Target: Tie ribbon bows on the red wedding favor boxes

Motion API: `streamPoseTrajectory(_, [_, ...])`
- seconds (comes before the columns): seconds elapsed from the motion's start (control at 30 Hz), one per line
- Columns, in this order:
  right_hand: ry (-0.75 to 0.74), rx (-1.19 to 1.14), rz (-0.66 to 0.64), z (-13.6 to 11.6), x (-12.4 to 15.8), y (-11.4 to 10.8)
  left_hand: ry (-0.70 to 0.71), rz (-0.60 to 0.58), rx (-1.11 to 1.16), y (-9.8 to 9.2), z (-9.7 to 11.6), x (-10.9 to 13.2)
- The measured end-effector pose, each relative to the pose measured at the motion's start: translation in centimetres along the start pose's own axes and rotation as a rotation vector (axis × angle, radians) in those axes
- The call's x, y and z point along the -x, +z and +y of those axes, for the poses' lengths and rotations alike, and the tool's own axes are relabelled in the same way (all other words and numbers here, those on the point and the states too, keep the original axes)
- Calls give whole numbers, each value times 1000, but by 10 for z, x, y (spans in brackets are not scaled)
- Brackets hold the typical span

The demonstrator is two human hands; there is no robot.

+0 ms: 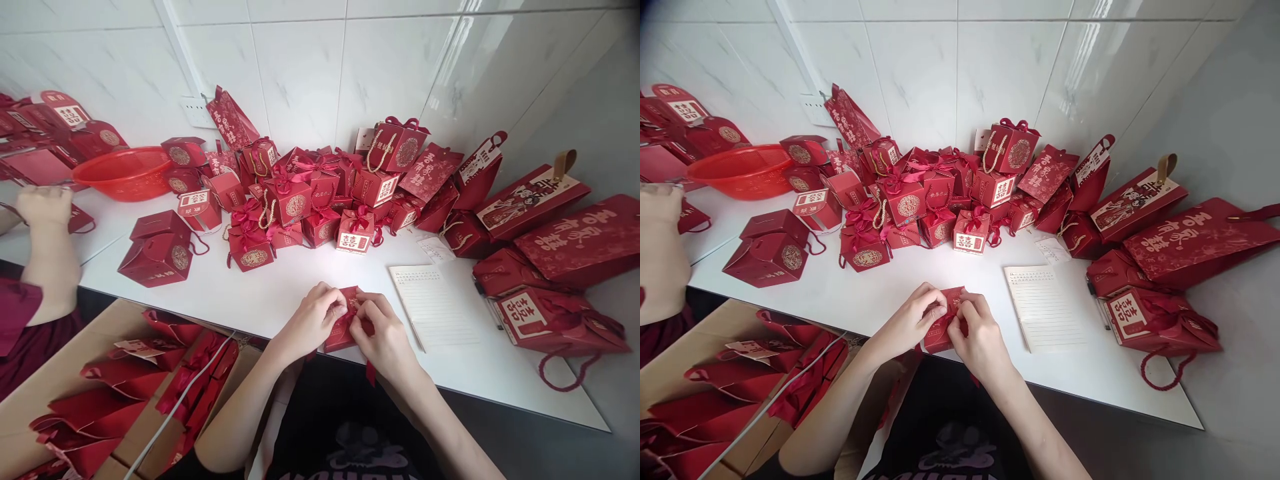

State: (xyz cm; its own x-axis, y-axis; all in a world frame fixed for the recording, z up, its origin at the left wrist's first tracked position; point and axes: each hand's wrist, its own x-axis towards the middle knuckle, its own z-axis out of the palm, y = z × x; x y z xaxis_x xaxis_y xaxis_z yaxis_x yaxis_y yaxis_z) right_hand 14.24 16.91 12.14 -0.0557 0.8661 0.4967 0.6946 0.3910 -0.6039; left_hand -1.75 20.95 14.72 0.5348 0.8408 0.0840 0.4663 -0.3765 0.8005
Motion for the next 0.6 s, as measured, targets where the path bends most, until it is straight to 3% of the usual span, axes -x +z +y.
streamPoseTrajectory(0.23, [-31,18,-6,2,2,-19,147,187,150,6,-16,15])
streamPoseTrajectory(0.3, [69,68,-14,6,1,-29,157,257,115,7,-20,21])
streamPoseTrajectory(0.37, [235,65,-109,12,-2,-35,89,293,72,5,-23,27])
streamPoseTrajectory(0.5, [471,-158,-404,25,-3,-34,-157,141,62,0,-27,40])
streamPoseTrajectory(0.6, [518,-297,-440,31,0,-28,-247,-13,164,-4,-27,45])
